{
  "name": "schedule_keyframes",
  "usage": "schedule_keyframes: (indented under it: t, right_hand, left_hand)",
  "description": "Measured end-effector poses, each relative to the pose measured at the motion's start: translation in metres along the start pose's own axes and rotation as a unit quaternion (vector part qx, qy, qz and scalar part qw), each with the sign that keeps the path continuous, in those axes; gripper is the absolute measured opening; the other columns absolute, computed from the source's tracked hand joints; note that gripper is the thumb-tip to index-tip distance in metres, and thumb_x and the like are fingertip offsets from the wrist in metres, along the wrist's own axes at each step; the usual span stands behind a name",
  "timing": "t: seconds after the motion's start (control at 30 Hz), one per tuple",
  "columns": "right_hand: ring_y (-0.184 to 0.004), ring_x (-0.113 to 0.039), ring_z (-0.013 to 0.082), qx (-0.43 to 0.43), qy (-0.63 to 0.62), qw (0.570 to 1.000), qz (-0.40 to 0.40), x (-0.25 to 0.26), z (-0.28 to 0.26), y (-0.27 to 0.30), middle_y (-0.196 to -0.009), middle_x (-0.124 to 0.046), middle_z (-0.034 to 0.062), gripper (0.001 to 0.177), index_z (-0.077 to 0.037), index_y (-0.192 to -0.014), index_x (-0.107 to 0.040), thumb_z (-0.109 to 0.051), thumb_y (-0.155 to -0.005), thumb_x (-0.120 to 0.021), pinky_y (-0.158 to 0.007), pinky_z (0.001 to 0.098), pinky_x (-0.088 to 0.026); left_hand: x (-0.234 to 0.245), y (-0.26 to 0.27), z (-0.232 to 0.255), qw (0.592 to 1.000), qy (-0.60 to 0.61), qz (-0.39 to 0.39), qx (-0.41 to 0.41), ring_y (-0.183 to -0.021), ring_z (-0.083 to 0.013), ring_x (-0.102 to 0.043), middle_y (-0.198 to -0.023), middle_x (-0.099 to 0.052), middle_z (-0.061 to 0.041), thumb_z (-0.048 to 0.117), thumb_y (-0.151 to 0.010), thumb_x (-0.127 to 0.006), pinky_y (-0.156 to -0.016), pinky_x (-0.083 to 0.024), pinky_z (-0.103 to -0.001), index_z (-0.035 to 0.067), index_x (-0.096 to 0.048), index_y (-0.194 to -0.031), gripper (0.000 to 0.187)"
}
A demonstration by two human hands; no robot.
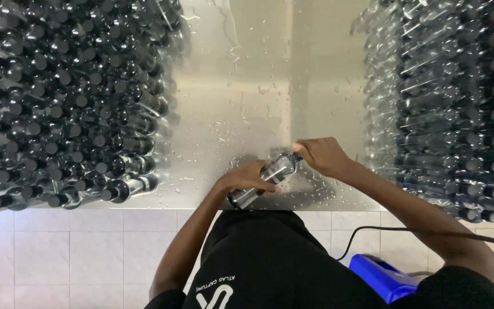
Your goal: The person repeatedly picks up clear plastic bottles from a large pile on a metal table, screws black caps onto them, and places the capped bottles into a separate pile. The task is performed continuously by hand.
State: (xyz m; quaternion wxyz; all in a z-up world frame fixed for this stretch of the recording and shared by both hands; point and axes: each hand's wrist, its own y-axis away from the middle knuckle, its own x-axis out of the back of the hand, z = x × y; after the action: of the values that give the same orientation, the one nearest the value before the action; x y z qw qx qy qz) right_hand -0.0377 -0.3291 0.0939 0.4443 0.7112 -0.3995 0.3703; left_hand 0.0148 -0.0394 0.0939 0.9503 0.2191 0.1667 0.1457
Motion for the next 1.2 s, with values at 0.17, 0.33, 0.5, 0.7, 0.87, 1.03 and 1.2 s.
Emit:
schedule_keyframes:
  t: [0.17, 0.33, 0.5, 0.7, 0.87, 1.03, 1.2]
  right_hand:
    - [-0.085, -0.070, 0.0296, 0.232, 0.115, 0.943, 0.209, -0.039, 0.032, 0.009, -0.096, -0.062, 0.0101, 0.061, -0.011, -0.108, -0.061, -0.064, -0.115, -0.034, -0.070, 0.0401, -0.060]
    - [-0.068, -0.056, 0.0280, 0.331, 0.044, 0.891, 0.308, -0.063, 0.027, 0.015, -0.077, -0.049, 0.0043, 0.058, -0.016, -0.083, -0.054, -0.050, -0.115, -0.021, -0.065, 0.0412, -0.052]
    - [-0.052, -0.054, 0.0327, -0.114, -0.241, 0.959, 0.095, -0.065, 0.018, 0.023, -0.055, -0.057, 0.0198, 0.060, -0.004, -0.061, -0.051, -0.033, -0.111, -0.038, -0.056, 0.0435, -0.045]
    - [-0.093, -0.071, 0.0516, -0.170, -0.218, 0.960, -0.049, -0.090, 0.053, 0.021, -0.100, -0.073, 0.0372, 0.057, 0.012, -0.093, -0.068, -0.037, -0.105, -0.042, -0.083, 0.0553, -0.054]
    - [-0.062, -0.043, 0.0155, -0.171, -0.173, 0.968, -0.059, -0.058, 0.026, 0.021, -0.074, -0.054, 0.0033, 0.041, -0.016, -0.088, -0.049, -0.035, -0.118, -0.028, -0.059, 0.0365, -0.037]
    - [-0.074, -0.054, 0.0185, -0.126, -0.192, 0.970, 0.082, -0.013, -0.027, 0.032, -0.086, -0.063, 0.0031, 0.041, -0.017, -0.094, -0.059, -0.041, -0.112, -0.031, -0.068, 0.0369, -0.045]
    - [-0.084, -0.062, 0.0279, 0.159, 0.050, 0.970, 0.179, -0.031, -0.011, 0.008, -0.099, -0.069, 0.0122, 0.074, -0.011, -0.109, -0.064, -0.062, -0.117, -0.011, -0.074, 0.0433, -0.050]
  left_hand:
    - [-0.001, -0.003, -0.001, 0.974, 0.203, -0.074, 0.074, -0.082, -0.0355, -0.081, -0.102, -0.077, -0.033, 0.008, -0.088, -0.092, -0.075, -0.068, -0.047, -0.010, -0.033, -0.154, 0.091]
    - [-0.011, -0.002, 0.020, 0.959, 0.201, -0.179, 0.087, -0.073, -0.0388, -0.079, -0.083, -0.075, -0.031, -0.006, -0.086, -0.087, -0.065, -0.067, -0.049, -0.017, -0.075, -0.096, 0.018]
    - [-0.011, -0.018, 0.053, 0.986, 0.010, -0.100, 0.130, -0.072, -0.0330, -0.079, -0.085, -0.078, -0.024, 0.013, -0.082, -0.093, -0.066, -0.067, -0.046, -0.009, -0.070, -0.110, 0.042]
    - [-0.016, -0.061, 0.026, 0.976, -0.156, -0.031, 0.147, -0.073, -0.0326, -0.079, -0.094, -0.077, -0.023, 0.036, -0.079, -0.099, -0.064, -0.070, -0.040, -0.002, -0.062, -0.124, 0.070]
    - [-0.021, -0.047, 0.045, 0.955, -0.273, 0.009, 0.116, -0.072, -0.0170, -0.072, -0.107, -0.073, -0.008, 0.028, -0.081, -0.082, -0.054, -0.061, -0.028, 0.012, -0.057, -0.141, 0.067]
    - [-0.001, -0.033, 0.011, 0.986, -0.053, -0.129, 0.092, -0.076, -0.0190, -0.076, -0.098, -0.078, -0.013, 0.027, -0.091, -0.084, -0.071, -0.067, -0.031, 0.002, -0.057, -0.134, 0.056]
    - [0.015, -0.013, -0.031, 0.944, 0.253, -0.202, 0.062, -0.080, -0.0277, -0.076, -0.098, -0.074, -0.018, 0.002, -0.092, -0.085, -0.071, -0.069, -0.039, -0.004, -0.057, -0.129, 0.047]
